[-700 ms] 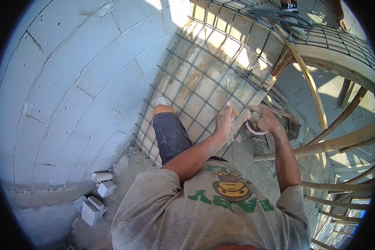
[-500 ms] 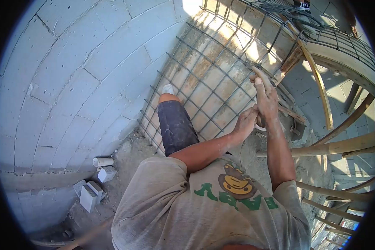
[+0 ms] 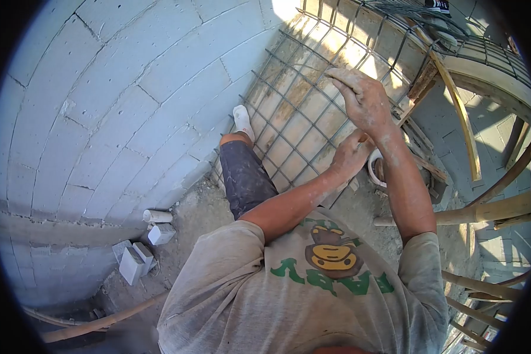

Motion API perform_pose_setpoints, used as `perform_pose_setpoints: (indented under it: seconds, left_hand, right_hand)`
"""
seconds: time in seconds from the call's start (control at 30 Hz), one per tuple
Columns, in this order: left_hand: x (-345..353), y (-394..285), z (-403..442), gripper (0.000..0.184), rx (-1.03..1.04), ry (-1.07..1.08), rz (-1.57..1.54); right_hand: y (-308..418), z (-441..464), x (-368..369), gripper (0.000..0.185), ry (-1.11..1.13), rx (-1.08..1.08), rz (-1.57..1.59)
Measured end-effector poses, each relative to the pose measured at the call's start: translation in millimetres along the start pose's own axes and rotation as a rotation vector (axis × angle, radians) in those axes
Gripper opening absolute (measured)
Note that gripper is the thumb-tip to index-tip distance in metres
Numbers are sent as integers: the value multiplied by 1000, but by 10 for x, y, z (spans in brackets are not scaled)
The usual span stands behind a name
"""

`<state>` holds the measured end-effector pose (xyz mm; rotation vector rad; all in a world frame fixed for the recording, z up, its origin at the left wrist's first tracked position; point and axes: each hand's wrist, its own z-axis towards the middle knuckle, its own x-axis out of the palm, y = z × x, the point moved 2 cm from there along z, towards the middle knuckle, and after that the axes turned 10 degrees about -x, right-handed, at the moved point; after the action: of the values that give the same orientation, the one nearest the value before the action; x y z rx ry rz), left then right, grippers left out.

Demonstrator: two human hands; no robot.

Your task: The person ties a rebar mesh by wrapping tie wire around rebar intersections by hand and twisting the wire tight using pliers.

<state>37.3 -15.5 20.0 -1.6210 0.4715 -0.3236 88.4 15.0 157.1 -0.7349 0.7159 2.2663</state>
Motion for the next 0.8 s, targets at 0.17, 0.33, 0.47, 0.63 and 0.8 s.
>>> perform_pose_setpoints:
  seconds: [0.17,0.33,0.47,0.63,0.8]
  left_hand:
    - [-500,205,41,55,-119,-28,-309]
    - [-930,398,235,48,-364,-154,-341]
    - [-1157,929,412,43,-546,-307,-442]
    - [-1543,1130,691,37,-564,-427,-658]
    - [-1810,1496,1134,34,-580,-295,-705]
  right_hand:
    - [-405,-412,357,21,75,163,27]
    - [-570,-1071,897,20,213,431,119]
    - [-702,-1343,1276,19,332,493,89]
    - [-883,-1449,1625,18,249,602,152]
    - [-1099,-1229,2005,20,263,690,227]
